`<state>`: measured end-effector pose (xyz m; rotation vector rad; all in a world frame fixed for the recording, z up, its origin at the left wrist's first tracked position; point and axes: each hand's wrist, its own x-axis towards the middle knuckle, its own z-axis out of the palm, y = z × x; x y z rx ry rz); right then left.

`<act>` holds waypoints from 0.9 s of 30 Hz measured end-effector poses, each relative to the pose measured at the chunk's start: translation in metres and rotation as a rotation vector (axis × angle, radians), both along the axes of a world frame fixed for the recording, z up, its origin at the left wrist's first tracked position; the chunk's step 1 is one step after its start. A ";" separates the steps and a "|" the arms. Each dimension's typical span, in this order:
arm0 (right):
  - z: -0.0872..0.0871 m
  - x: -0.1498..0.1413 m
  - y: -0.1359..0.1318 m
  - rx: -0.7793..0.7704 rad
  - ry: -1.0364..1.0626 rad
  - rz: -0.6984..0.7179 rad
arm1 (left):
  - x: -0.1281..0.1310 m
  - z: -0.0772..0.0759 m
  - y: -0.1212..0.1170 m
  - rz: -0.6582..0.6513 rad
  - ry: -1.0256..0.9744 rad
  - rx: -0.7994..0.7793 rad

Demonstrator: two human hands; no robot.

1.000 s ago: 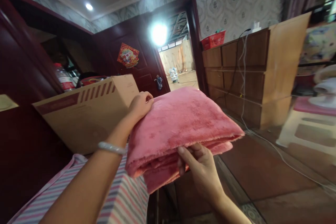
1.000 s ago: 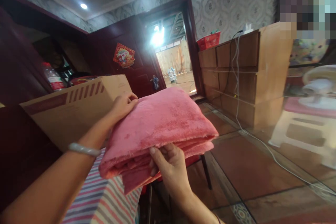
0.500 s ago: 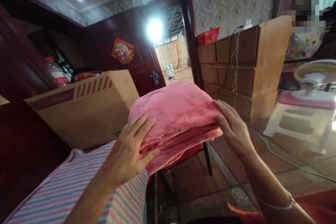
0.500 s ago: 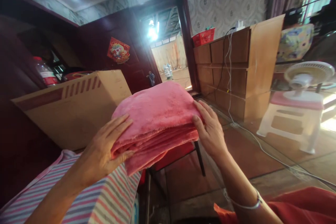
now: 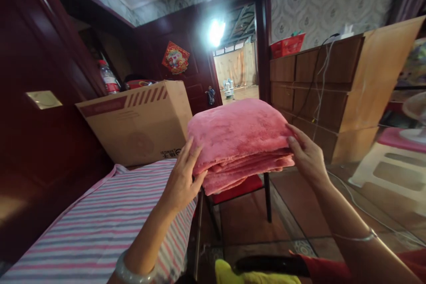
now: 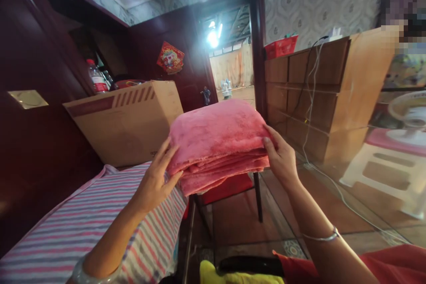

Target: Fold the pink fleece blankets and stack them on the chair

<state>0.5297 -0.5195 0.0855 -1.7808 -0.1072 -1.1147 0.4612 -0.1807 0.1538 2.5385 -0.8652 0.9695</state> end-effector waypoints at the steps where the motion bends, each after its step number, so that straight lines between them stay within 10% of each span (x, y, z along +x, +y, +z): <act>1: 0.000 -0.001 0.000 0.005 0.009 0.007 | -0.007 0.000 0.005 0.012 0.009 -0.007; 8: 0.008 -0.011 0.015 -0.069 -0.150 -0.087 | -0.059 -0.038 0.060 0.194 0.053 -0.060; 14: 0.048 -0.032 0.040 -0.431 -0.277 -0.135 | -0.109 -0.089 0.104 0.374 0.166 -0.328; 21: 0.115 0.029 0.075 -0.911 0.178 0.019 | -0.141 -0.118 0.098 0.452 0.352 -0.585; 27: 0.123 0.074 0.087 -1.025 0.393 0.090 | -0.147 -0.153 0.106 0.435 0.424 -0.716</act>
